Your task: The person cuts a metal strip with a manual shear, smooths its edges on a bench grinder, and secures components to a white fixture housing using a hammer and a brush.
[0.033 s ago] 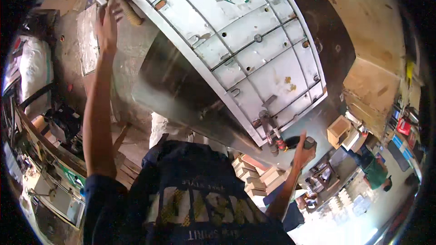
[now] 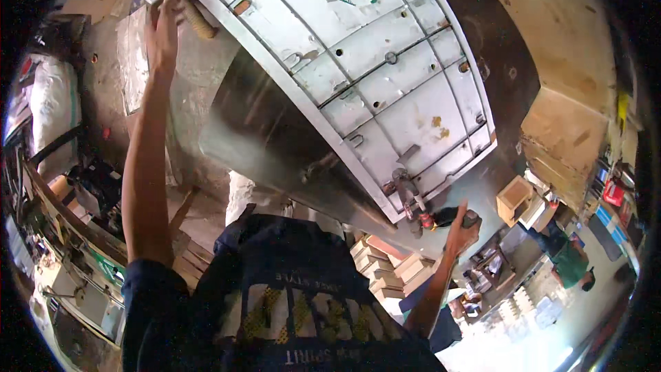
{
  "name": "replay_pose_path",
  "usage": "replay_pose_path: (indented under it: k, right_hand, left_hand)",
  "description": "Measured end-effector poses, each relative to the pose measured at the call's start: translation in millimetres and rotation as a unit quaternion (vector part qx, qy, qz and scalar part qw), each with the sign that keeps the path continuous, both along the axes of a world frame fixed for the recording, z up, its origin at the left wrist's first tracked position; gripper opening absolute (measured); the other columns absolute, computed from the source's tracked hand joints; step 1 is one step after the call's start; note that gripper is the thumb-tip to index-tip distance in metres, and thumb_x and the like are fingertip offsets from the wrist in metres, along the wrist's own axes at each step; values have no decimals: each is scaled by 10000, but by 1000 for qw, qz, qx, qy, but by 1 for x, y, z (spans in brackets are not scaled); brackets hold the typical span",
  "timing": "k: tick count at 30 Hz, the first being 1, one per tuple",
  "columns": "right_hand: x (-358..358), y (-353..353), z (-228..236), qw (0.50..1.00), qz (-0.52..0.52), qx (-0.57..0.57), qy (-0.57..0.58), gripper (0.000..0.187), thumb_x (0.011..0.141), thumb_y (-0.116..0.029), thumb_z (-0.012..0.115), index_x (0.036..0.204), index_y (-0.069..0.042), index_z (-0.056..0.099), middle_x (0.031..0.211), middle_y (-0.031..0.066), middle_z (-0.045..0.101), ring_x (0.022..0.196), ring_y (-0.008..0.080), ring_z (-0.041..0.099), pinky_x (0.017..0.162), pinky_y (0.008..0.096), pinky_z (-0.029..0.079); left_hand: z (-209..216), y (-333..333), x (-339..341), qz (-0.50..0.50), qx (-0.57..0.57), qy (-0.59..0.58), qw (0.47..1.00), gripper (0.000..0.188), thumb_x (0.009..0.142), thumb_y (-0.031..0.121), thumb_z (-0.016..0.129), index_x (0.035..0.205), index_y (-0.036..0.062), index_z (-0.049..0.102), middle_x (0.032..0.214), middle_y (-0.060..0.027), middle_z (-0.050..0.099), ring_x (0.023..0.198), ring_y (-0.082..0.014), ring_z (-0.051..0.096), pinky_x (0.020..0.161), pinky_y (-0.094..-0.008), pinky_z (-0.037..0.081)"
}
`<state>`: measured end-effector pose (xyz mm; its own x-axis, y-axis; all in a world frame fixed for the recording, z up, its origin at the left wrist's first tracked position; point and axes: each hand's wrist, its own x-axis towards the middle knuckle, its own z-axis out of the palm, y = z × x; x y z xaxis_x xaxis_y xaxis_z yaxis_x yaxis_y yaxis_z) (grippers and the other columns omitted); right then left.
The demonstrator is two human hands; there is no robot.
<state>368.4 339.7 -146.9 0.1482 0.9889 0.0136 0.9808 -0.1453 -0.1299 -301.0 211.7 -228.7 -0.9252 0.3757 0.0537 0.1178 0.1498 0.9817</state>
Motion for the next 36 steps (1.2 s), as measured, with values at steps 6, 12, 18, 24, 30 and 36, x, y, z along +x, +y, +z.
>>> replay_pose_path:
  k: [6,12,18,24,30,36]
  right_hand:
    - [85,-2,-34,983,50,78,-157,671,880,-541,649,1236,14,519,1172,236,572,1103,386,547,906,545,411]
    - [24,-60,-8,990,113,69,-46,568,959,-407,574,1298,33,456,1233,246,512,1174,418,470,988,561,342]
    - [9,-104,2,981,186,9,50,427,947,-216,600,1268,38,481,1212,232,537,1161,404,489,1008,483,354]
    - [-21,-111,0,973,199,-88,80,517,872,-160,674,1301,25,451,1273,216,505,1181,377,477,1018,475,344]
    - [-19,-106,-3,960,252,-111,50,783,667,-100,718,1365,19,382,1232,199,504,1114,360,470,1016,480,328]
    - [0,-96,-24,951,226,-211,-29,760,678,-190,764,1323,21,423,1164,246,507,1054,392,521,964,505,424]
  left_hand:
    - [48,27,107,-132,-90,300,941,343,807,22,581,1146,61,616,964,-133,649,844,-253,640,758,-357,498]
    - [75,33,235,-344,-204,166,901,555,714,-31,592,1254,15,473,1127,-167,586,1113,-351,479,935,-433,369]
    - [69,40,249,-358,-233,125,896,648,714,-76,542,1338,-17,374,1196,-191,556,1151,-354,451,996,-447,346]
    - [68,38,204,-315,-47,116,941,668,699,-153,502,1336,45,469,1286,-159,557,1235,-342,495,1053,-414,367]
    - [29,21,29,-85,-88,266,956,362,961,109,485,1301,50,593,1250,-113,638,1086,-182,587,923,-334,460]
    - [-28,7,-94,-157,-230,38,960,404,997,246,523,1315,5,589,1269,-111,626,1128,-176,570,997,-349,447]
